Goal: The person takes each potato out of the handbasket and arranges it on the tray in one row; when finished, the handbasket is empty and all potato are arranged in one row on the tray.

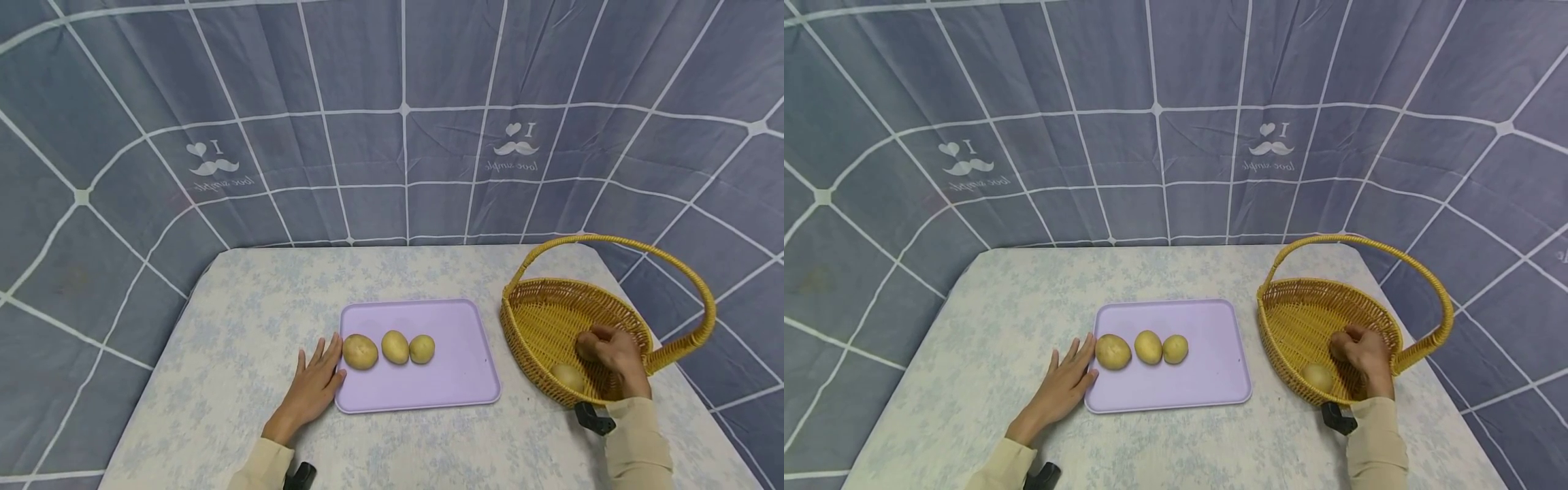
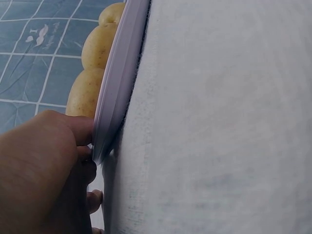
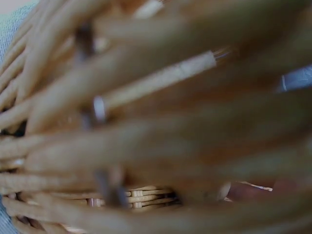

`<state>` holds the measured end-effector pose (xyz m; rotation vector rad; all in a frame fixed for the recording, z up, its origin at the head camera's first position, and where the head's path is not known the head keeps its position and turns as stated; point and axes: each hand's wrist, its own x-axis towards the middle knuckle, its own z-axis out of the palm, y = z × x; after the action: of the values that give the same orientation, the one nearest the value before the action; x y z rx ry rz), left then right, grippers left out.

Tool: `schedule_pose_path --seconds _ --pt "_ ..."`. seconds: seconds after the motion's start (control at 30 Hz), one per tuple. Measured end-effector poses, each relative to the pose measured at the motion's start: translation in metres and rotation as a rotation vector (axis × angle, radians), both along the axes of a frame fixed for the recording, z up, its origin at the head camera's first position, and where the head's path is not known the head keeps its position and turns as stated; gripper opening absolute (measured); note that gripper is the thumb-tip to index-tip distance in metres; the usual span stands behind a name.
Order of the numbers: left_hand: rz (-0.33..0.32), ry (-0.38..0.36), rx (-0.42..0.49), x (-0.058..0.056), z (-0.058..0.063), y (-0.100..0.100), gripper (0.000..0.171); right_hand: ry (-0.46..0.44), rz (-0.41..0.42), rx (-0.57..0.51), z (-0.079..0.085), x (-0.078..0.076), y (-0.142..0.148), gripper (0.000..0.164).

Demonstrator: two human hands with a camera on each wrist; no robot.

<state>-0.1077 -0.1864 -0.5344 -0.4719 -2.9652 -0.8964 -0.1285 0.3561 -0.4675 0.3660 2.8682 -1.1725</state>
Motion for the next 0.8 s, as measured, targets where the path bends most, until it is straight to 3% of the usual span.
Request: schedule_pose_path --seconds 0.07,0.3,0.6,0.8 --pt "-0.001 0.017 0.009 0.0002 0.0005 0.0004 0.060 0.025 0.009 0.007 -0.0010 0.0001 0.0001 0.053" --pt "0.007 -0.020 0.011 0.0009 0.0016 0.0006 0.060 0.046 0.032 -0.151 -0.0037 0.0010 -0.0018 0.036" --pt "-0.001 -0.040 0.012 0.0012 0.0023 -0.0003 0.061 0.082 0.019 -0.035 -0.0030 0.0002 -0.0009 0.042" --pt "-0.003 -0.039 0.009 0.0001 0.0024 -0.0009 0.061 0.059 0.005 0.046 0.0004 -0.0004 -0.0020 0.048"
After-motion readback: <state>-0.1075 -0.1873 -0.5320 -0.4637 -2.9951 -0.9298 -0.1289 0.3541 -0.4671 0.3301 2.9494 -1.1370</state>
